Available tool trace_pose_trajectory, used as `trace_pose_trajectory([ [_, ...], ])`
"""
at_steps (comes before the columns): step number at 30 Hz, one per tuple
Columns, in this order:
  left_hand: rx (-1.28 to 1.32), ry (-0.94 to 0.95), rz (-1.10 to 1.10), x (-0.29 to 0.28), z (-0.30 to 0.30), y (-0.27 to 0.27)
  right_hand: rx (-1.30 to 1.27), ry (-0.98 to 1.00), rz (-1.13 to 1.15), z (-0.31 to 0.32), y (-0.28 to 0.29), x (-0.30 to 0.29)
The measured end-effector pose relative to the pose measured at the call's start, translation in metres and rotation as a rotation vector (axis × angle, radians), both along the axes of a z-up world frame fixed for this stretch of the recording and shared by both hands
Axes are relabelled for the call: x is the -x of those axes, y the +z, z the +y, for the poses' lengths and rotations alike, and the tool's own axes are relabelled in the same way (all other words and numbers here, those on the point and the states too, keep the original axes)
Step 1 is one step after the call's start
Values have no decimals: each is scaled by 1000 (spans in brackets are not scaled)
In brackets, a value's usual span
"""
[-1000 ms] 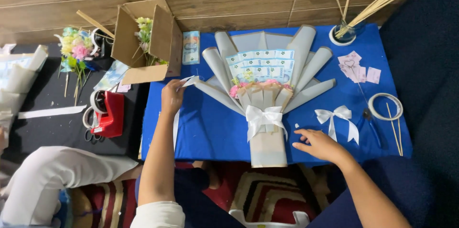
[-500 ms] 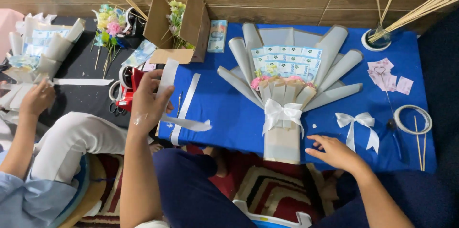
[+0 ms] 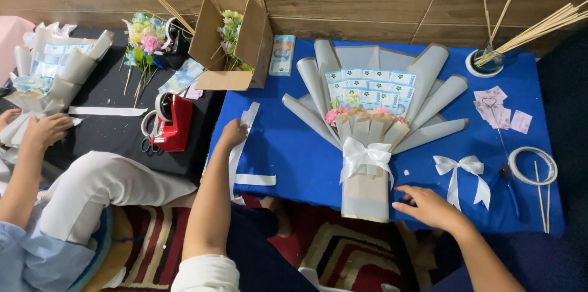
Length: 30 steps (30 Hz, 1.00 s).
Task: Assembling a money bouquet by tying a ribbon bow and securing the wrapping with tape.
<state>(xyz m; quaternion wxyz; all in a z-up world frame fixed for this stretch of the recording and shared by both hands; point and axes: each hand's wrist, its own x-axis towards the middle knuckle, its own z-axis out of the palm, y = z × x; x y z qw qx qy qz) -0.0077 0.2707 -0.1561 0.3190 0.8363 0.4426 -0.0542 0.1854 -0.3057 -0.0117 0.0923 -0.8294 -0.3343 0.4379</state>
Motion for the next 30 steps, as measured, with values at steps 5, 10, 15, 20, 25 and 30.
trace_pose_trajectory([
  [5,-292,48,-33,-24,21,-46,81,-105,75,4,-4,0],
  [10,-299,126,-26,-44,-10,-12,62,-95,63,3,-10,-4],
  [15,-353,181,-154,-55,4,-33,40,-100,64,0,-14,-4],
  [20,-132,290,-8,-57,-25,17,54,-97,63,0,-10,-3],
  [25,-138,289,-106,-62,-7,-14,45,-58,45,-2,-22,-5],
  [30,-115,287,-233,-58,10,-24,52,-62,42,-2,-20,-5],
])
